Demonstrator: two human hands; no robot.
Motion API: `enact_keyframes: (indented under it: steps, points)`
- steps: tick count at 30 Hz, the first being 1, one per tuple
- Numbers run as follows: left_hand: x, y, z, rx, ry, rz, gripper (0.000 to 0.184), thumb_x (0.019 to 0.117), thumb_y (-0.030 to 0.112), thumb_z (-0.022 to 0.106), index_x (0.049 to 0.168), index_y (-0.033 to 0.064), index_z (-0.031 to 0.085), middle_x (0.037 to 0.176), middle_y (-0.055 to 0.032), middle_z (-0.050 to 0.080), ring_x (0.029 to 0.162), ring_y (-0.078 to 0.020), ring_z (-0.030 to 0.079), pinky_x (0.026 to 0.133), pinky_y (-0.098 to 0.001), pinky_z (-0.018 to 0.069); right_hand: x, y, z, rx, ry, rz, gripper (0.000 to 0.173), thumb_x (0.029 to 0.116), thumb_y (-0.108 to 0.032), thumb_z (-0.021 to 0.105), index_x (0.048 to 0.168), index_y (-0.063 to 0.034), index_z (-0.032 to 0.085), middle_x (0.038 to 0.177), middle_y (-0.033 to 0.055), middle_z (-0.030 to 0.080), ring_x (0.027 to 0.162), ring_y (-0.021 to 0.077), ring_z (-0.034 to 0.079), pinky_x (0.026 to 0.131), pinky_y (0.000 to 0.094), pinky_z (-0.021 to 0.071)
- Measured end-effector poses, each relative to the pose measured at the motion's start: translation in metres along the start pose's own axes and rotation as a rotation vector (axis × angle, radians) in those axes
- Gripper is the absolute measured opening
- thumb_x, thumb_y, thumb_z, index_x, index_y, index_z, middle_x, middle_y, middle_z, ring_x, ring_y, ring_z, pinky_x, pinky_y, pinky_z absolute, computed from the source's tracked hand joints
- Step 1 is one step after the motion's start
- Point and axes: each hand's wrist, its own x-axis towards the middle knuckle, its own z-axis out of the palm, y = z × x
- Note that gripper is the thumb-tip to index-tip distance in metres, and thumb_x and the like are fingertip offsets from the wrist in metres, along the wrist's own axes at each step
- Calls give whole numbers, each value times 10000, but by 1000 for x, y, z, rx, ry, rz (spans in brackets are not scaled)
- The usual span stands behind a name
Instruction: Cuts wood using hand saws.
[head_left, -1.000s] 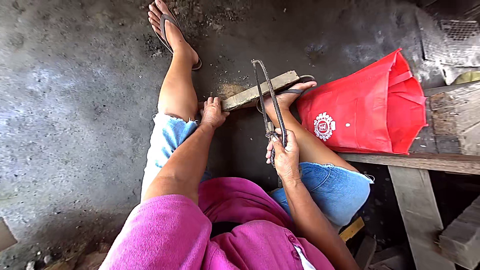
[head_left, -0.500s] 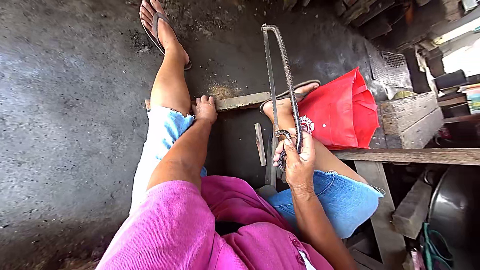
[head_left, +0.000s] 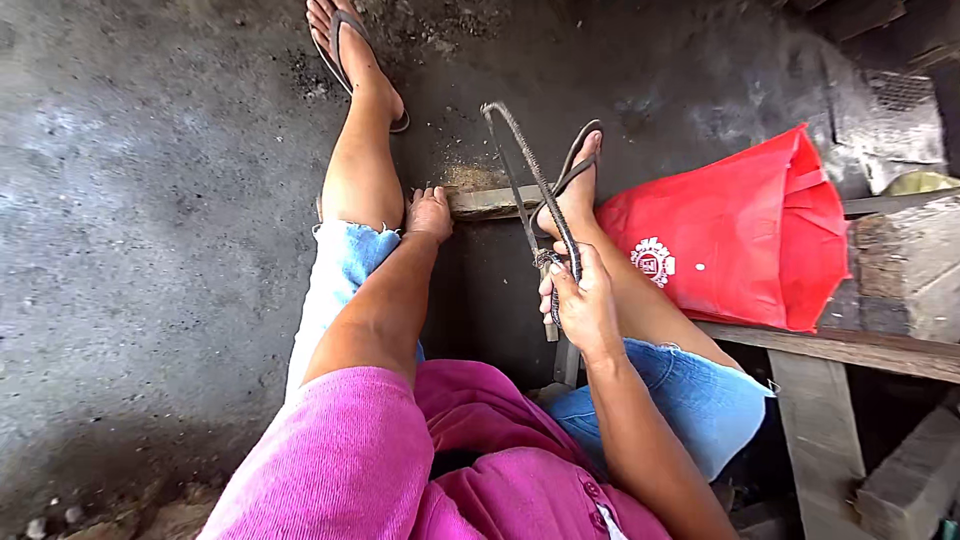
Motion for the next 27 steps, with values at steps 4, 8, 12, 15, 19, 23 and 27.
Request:
enact_keyframes:
  steps: [4,8,12,15,19,23,27]
  points:
    - [4,2,0,75,-42,-31,694,882,234,813,1409,-95,504,1439,-315,531,1420,-481,433,1183,-644,313,32,21,29,-225,-92,146,347,1099,-122,466,1432,-27,458,768,83,638,545,156,636,529,308,579]
    - [4,4,1,135,-37,-37,706,863,223,830,1418,-69,505,1438,-292,538,1414,-477,440,1166,-661,317,40,35,38,-304,-168,197,350,1104,-133,454,1438,-27,448,787,87,636,567,153,643,565,310,588]
    - [2,7,6,151,-8,-54,673,869,166,806,1418,-72,497,1437,-297,534,1407,-485,445,1187,-667,281,29,38,31,-396,-197,208,342,1108,-152,441,1428,-33,452,854,85,674,624,152,684,617,316,612]
    - [1,8,5,168,-18,-66,640,885,164,788,1409,-66,499,1440,-284,535,1413,-476,443,1196,-664,263,9,39,20,-560,-200,131,361,1098,-165,447,1411,12,471,889,113,688,691,197,698,687,372,608]
    - [2,7,10,181,13,-64,570,903,131,749,1392,-51,519,1422,-261,554,1398,-458,464,1195,-651,270,0,25,17,-678,-189,110,324,1101,-184,449,1334,32,517,834,106,683,696,205,700,703,380,598]
    - [2,6,14,226,15,-64,559,911,127,741,1387,-59,514,1439,-266,541,1410,-453,458,1191,-661,271,53,16,44,-616,-255,256,362,1116,-224,436,1410,-14,426,870,167,680,718,300,713,692,477,612]
    - [4,9,8,222,-21,-67,687,854,164,817,1411,-68,488,1454,-287,521,1409,-470,447,1179,-650,294,81,34,71,-583,-180,174,335,1119,-252,439,1372,-33,430,914,211,672,745,360,717,677,521,601]
